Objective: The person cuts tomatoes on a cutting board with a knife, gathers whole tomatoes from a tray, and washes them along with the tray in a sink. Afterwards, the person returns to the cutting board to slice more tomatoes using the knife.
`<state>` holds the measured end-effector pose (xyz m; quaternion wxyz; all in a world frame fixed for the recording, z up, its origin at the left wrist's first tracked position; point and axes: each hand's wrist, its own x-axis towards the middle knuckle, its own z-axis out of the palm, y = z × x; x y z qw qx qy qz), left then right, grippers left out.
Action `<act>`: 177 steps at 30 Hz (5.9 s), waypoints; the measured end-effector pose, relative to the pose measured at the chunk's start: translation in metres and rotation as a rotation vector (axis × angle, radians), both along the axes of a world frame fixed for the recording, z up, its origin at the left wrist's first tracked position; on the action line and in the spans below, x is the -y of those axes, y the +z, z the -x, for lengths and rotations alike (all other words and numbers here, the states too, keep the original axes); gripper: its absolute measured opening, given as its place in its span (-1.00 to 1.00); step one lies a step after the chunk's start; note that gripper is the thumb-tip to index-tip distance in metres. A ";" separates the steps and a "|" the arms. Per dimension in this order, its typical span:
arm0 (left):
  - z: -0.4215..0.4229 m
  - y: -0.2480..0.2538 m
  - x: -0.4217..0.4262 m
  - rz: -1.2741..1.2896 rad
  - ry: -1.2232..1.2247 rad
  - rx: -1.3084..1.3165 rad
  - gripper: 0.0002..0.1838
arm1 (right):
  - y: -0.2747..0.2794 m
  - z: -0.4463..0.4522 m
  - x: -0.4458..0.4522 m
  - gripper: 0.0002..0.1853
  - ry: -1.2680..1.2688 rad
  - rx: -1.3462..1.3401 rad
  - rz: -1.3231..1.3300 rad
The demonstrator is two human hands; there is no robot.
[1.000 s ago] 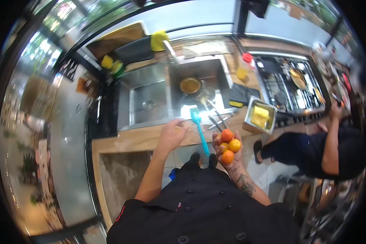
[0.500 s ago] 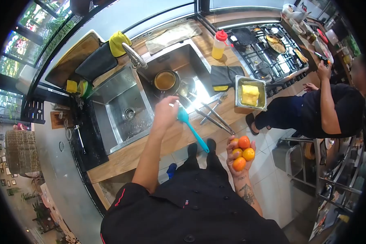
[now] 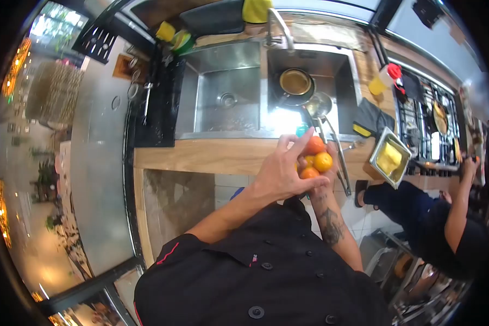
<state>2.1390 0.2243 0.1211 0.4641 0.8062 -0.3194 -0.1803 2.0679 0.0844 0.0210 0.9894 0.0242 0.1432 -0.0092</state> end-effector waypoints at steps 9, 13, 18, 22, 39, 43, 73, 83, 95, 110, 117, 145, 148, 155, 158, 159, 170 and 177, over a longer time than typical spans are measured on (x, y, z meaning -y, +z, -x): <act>-0.207 -0.108 -0.110 -0.146 0.287 -0.124 -0.38 | -0.079 -0.240 -0.142 -0.59 -0.004 -0.301 0.488; -0.312 -0.210 -0.151 -0.148 0.137 -0.434 -0.38 | -0.170 -0.323 -0.184 -0.53 0.084 -0.613 0.873; -0.327 -0.279 -0.161 -0.350 -0.011 -0.886 -0.36 | -0.160 -0.321 -0.181 -0.41 0.580 -0.867 1.353; -0.320 -0.238 -0.151 -0.617 -0.094 -0.901 -0.37 | -0.113 -0.302 -0.158 -0.36 0.768 -0.666 1.353; -0.430 -0.137 0.142 -0.465 -0.307 0.910 -0.79 | -0.166 -0.223 0.193 -0.69 0.842 -1.264 2.286; -0.431 -0.147 0.132 -0.402 -0.386 1.053 -0.81 | -0.126 -0.221 0.188 -0.66 0.553 -1.248 2.265; -0.294 -0.163 0.113 -0.013 -0.010 0.188 -0.49 | -0.115 -0.231 0.065 -0.46 -0.021 -0.974 1.702; -0.366 -0.210 0.124 -0.155 -0.159 0.176 -0.64 | -0.101 -0.268 0.026 -0.37 0.246 -0.350 2.421; -0.329 -0.154 0.119 -0.413 -0.067 -0.426 -0.61 | -0.102 -0.250 0.148 -0.40 0.876 0.104 3.506; -0.271 -0.182 0.101 -0.146 0.099 -0.871 -0.61 | -0.071 -0.222 0.160 -0.08 0.331 -0.237 1.258; -0.303 -0.230 0.112 -0.223 -0.321 -0.077 -0.59 | -0.054 -0.225 0.134 -0.33 0.309 -0.398 1.565; -0.318 -0.227 0.152 0.252 0.220 0.225 -0.38 | -0.224 -0.330 0.081 -0.39 -0.194 -0.549 0.549; -0.299 -0.166 0.129 -0.037 0.273 -0.182 -0.28 | -0.175 -0.306 0.078 -0.74 -0.087 -0.931 1.023; -0.291 -0.176 0.106 0.039 0.216 -0.519 -0.32 | -0.114 -0.269 0.142 -0.69 -0.136 -0.774 2.175; -0.299 -0.179 0.113 -0.016 0.148 -0.614 -0.47 | -0.085 -0.287 0.157 -0.67 0.062 -0.675 2.537; -0.301 -0.183 0.112 -0.103 0.122 -0.616 -0.50 | -0.083 -0.292 0.159 -0.68 0.078 -0.605 2.569; -0.291 -0.199 0.125 -0.144 -0.029 -0.121 -0.30 | -0.134 -0.309 0.125 -0.40 -0.332 -0.441 2.383; -0.232 -0.177 0.105 -0.152 -0.020 0.431 -0.22 | -0.119 -0.305 0.108 -0.59 -0.174 -0.722 1.005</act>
